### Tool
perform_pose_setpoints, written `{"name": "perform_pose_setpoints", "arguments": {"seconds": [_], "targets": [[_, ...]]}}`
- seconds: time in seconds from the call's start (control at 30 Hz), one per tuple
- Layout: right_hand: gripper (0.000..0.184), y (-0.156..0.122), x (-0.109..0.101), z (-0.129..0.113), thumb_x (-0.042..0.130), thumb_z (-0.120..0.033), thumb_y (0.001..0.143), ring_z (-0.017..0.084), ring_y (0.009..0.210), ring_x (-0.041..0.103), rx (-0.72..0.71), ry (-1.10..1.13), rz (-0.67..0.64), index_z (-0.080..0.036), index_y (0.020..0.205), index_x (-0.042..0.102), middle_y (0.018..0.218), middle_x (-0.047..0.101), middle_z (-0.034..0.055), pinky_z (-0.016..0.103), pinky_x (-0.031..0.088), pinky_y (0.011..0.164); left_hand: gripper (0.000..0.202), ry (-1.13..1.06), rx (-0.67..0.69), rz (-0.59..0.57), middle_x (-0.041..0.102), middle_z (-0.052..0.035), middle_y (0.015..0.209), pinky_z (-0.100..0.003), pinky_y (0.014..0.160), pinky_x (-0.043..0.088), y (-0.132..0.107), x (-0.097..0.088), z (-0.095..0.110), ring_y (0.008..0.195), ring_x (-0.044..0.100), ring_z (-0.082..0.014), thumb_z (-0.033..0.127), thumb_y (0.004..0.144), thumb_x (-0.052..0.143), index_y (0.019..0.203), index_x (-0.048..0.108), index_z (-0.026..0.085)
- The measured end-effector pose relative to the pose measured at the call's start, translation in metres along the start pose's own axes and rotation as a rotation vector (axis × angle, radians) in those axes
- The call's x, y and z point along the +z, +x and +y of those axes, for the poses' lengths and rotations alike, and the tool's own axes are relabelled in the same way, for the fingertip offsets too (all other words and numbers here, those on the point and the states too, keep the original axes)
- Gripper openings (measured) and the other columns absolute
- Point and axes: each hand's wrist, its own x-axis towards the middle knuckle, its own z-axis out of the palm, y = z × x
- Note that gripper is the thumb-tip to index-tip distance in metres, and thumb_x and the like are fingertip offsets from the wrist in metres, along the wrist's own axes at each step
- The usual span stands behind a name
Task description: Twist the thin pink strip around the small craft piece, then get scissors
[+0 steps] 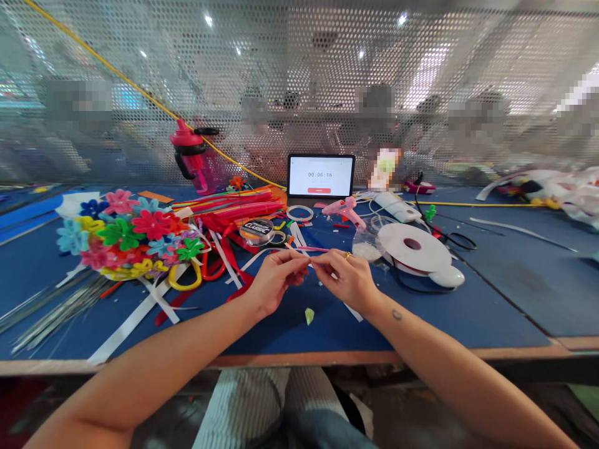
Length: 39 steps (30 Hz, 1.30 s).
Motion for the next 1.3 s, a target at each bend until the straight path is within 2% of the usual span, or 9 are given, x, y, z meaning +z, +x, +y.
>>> {"name": "perform_pose_setpoints", "arguments": {"seconds": [0.2,0.4,0.57,0.77,0.97,1.07,1.17,1.3], "targets": [[0.008,0.000,0.001,0.000,0.055,-0.016,0.084,0.006,0.050,0.047,0.102,0.038,0.040,-0.019,0.086,0.062,0.059,0.053,-0.0030,0.019,0.039,0.053,0.019,0.062,0.078,-0.036,0.062,-0.0005,0.063,-0.017,0.050,0.037,-0.001,0.000,0.001,0.052,0.051,-0.0045,0.030,0.070,0.072,0.077,0.069,0.013],[0.007,0.000,0.001,0.000,0.056,-0.017,0.083,0.006,0.049,0.045,0.143,0.058,0.075,-0.020,0.085,0.063,0.058,0.053,-0.0038,0.019,0.038,0.051,0.018,0.114,0.165,-0.057,0.064,-0.0011,0.066,-0.020,0.053,0.040,-0.002,0.000,0.002,0.054,0.053,-0.0065,0.025,0.071,0.070,0.085,0.070,0.014],[0.006,0.001,-0.001,0.000,0.058,-0.017,0.081,0.005,0.047,0.044,0.199,0.090,0.090,-0.019,0.084,0.063,0.056,0.052,-0.0046,0.018,0.037,0.049,0.018,0.212,0.242,-0.020,0.064,-0.0012,0.066,-0.021,0.053,0.042,-0.001,0.001,0.003,0.053,0.054,-0.0072,0.027,0.071,0.070,0.084,0.070,0.014],[0.007,0.001,-0.002,0.000,0.058,-0.018,0.080,0.006,0.047,0.044,0.245,0.121,0.077,-0.019,0.084,0.064,0.055,0.051,-0.0051,0.019,0.036,0.050,0.022,0.433,0.374,0.056,0.066,-0.0024,0.069,-0.021,0.054,0.045,0.001,-0.004,0.005,0.057,0.059,-0.0100,0.034,0.073,0.069,0.085,0.071,0.016],[0.006,0.003,-0.003,-0.001,0.059,-0.021,0.080,0.006,0.048,0.043,0.330,0.218,0.042,-0.018,0.082,0.063,0.054,0.048,-0.0052,0.020,0.036,0.051,0.016,0.708,0.635,0.096,0.067,-0.0054,0.084,-0.023,0.061,0.047,0.005,-0.010,0.010,0.074,0.062,-0.0142,0.033,0.077,0.065,0.084,0.072,0.020],[0.009,0.004,-0.002,-0.001,0.059,-0.025,0.081,0.007,0.048,0.042,0.381,0.287,0.012,-0.017,0.082,0.063,0.054,0.047,-0.0047,0.021,0.035,0.051,0.013,0.750,0.728,0.095,0.067,-0.0066,0.092,-0.027,0.073,0.048,0.006,-0.010,0.013,0.086,0.062,-0.0172,0.031,0.077,0.065,0.080,0.074,0.022],[0.014,0.004,-0.001,0.000,0.059,-0.030,0.082,0.007,0.048,0.040,0.445,0.375,-0.021,-0.017,0.082,0.063,0.054,0.048,-0.0040,0.022,0.033,0.049,0.011,0.733,0.745,0.077,0.069,-0.0061,0.093,-0.032,0.085,0.047,0.007,-0.010,0.015,0.090,0.062,-0.0186,0.028,0.078,0.065,0.081,0.074,0.023],[0.020,0.003,0.001,0.001,0.061,-0.036,0.080,0.007,0.049,0.038,0.561,0.525,-0.066,-0.016,0.083,0.062,0.058,0.051,-0.0027,0.022,0.029,0.047,0.014,0.724,0.728,0.062,0.070,-0.0061,0.090,-0.031,0.085,0.046,0.006,-0.009,0.015,0.088,0.062,-0.0181,0.027,0.080,0.062,0.085,0.074,0.023]]}}
